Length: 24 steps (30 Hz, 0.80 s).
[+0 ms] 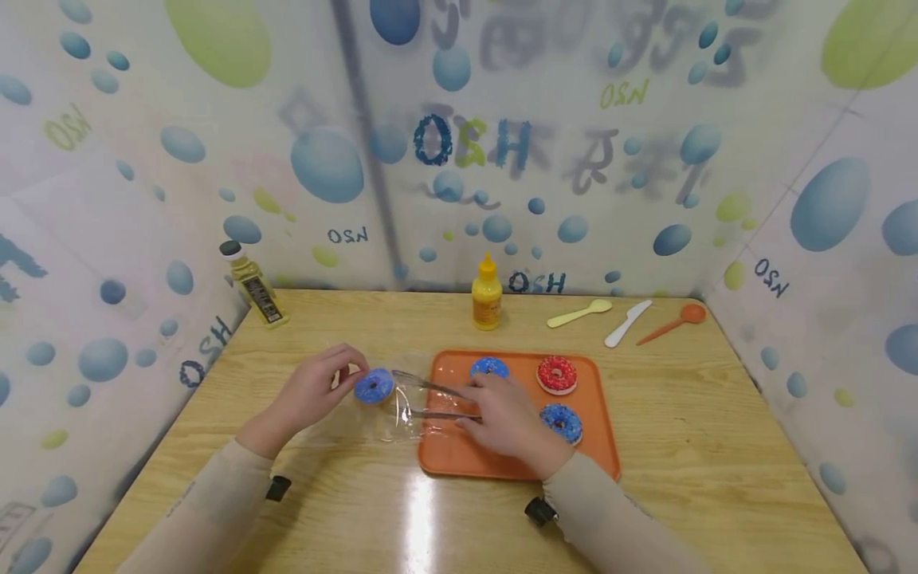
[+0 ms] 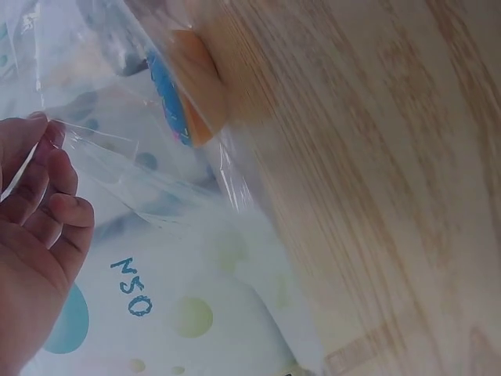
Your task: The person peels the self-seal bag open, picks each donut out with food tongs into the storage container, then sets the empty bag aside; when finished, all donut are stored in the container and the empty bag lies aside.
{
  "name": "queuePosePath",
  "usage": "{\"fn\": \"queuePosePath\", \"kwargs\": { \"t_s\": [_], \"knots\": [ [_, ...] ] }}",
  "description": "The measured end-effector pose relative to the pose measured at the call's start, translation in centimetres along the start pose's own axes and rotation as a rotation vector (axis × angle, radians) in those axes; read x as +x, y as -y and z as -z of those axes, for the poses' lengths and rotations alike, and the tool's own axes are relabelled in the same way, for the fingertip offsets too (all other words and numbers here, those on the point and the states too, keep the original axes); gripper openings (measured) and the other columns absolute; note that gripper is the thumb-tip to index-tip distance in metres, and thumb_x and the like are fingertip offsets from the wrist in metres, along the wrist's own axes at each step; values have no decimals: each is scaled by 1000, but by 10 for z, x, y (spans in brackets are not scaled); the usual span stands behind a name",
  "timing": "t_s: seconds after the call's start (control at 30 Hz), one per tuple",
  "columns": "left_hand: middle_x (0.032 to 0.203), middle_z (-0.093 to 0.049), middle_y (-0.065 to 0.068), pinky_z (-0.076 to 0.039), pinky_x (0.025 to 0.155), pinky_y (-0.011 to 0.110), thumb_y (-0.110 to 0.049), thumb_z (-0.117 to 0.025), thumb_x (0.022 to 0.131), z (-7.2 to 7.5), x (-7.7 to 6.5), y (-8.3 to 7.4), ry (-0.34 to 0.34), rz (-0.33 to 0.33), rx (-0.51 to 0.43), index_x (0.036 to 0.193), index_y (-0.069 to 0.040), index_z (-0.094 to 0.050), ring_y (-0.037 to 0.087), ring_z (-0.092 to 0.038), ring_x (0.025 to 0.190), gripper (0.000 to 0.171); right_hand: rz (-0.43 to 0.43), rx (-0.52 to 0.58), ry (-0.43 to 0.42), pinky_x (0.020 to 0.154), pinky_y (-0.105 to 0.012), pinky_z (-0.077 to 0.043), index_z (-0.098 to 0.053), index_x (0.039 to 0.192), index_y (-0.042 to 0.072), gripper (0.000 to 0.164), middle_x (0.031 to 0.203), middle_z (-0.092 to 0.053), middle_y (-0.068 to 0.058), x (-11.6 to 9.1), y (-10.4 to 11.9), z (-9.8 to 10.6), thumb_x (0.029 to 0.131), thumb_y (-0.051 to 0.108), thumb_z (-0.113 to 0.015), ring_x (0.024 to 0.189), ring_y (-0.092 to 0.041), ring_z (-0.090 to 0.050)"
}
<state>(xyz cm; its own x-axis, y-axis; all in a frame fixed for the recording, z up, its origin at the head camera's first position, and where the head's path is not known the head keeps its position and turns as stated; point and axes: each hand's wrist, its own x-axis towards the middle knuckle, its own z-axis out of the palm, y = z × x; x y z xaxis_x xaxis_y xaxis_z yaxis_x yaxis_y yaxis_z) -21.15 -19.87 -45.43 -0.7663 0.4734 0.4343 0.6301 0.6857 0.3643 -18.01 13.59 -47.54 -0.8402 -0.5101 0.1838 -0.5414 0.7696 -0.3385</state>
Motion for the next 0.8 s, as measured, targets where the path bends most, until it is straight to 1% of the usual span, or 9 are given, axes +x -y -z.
{"fn": "queuePosePath", "kwargs": {
  "t_s": [0.1,0.2,0.27,0.33,0.43,0.57,0.8],
  "knots": [
    [99,-68,-5,-46,62,23,-11,-74,96,-1,1,0,4,-7,-1,101,-16,-71,8,-53,71,8,-6,4,-12,91,-44,-54,-69,136,26,51,119,-68,-1,4,0,-3,88,37,-82,104,-21,-64],
    [100,-68,-4,-47,62,23,-11,-75,96,-2,2,-2,5,-12,1,101,-16,-71,9,-54,71,8,5,-3,-26,85,-39,-52,-69,136,26,51,112,-67,2,8,0,-8,88,37,-83,96,-17,-62],
    [99,-68,-4,-47,62,24,-11,-75,95,-3,1,-2,4,-10,1,100,-15,-71,10,-54,70,7,13,-13,-36,83,-38,-51,-70,135,27,51,110,-67,4,9,1,-11,87,38,-83,95,-16,-61],
    [99,-68,-4,-47,62,24,-11,-75,95,-3,0,-3,3,-10,-1,100,-15,-71,10,-55,70,8,17,-21,-43,85,-39,-51,-70,135,26,51,111,-67,4,10,2,-14,87,38,-83,97,-16,-62],
    [99,-68,-5,-46,61,23,-11,-76,94,-4,-1,-3,1,-10,0,99,-15,-71,9,-54,70,9,7,-26,-33,91,-42,-52,-68,138,28,53,116,-68,4,12,5,-15,88,39,-82,104,-18,-64],
    [98,-67,-7,-45,61,22,-11,-77,94,-5,-1,-3,-2,-10,2,100,-16,-70,7,-52,69,10,-6,0,-17,91,-41,-53,-66,139,28,54,119,-68,3,15,6,-14,89,41,-81,106,-18,-64],
    [96,-66,-7,-45,60,22,-10,-77,93,-8,-1,-1,-16,-19,-14,100,-16,-70,8,-53,69,11,-13,48,8,93,-42,-54,-69,136,26,49,121,-68,3,19,5,-15,91,38,-80,110,-19,-65]
  ]
}}
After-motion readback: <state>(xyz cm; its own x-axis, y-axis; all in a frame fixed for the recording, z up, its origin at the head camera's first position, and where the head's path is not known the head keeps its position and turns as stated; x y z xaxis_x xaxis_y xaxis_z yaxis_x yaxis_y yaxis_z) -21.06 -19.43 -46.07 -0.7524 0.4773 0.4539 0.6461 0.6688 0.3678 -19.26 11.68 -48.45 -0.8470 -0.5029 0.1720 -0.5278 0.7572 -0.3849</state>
